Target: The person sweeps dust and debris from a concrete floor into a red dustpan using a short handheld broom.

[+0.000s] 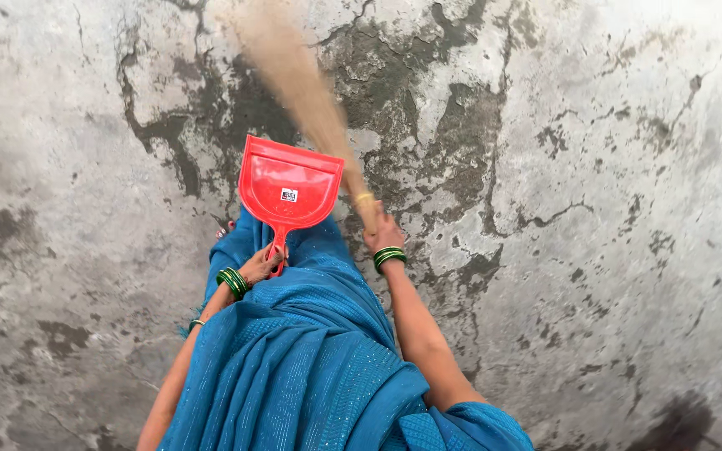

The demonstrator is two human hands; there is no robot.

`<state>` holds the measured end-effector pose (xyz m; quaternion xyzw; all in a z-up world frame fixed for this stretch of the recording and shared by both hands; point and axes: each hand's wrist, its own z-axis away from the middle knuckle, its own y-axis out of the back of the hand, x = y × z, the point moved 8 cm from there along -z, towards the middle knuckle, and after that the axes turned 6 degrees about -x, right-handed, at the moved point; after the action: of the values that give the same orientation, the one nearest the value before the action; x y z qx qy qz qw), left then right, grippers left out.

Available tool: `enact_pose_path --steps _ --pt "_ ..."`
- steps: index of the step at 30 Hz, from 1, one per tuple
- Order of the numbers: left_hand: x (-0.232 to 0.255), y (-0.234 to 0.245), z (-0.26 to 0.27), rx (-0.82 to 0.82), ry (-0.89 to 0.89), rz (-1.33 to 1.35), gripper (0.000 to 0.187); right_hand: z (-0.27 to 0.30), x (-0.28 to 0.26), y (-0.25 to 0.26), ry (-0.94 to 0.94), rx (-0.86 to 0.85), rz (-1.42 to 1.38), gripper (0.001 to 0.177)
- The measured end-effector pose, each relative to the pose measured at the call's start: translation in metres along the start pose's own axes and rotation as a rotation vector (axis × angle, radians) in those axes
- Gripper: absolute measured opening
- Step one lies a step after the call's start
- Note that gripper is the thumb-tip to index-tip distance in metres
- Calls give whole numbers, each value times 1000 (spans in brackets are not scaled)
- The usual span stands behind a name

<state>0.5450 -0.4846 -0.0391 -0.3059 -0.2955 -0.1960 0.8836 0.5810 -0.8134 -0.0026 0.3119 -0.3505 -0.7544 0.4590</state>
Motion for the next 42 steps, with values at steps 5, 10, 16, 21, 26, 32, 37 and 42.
enact_pose_path --steps 5,10,16,21,26,32,37,42 --pt "-4 4 9 87 31 49 64 -66 51 47 -389 85 -295 70" --pt "-18 0 35 180 37 156 66 -162 36 61 -539 -33 -599 55" --pt "-40 -8 45 279 25 193 65 -175 -70 13 -23 -209 94 61" --pt "-48 -19 43 290 -70 242 64 -137 -168 -52 306 -413 254 56" --pt "-62 -18 51 322 -84 280 66 -88 -203 -63 523 -497 356 67" --pt "-74 -12 52 304 -188 252 66 -33 -126 -32 449 -248 194 91" --pt "-89 -10 65 220 -237 230 67 25 -60 -24 24 -14 24 91" --pt "-121 -13 96 184 -200 211 71 54 -28 -61 -536 -115 -711 62"
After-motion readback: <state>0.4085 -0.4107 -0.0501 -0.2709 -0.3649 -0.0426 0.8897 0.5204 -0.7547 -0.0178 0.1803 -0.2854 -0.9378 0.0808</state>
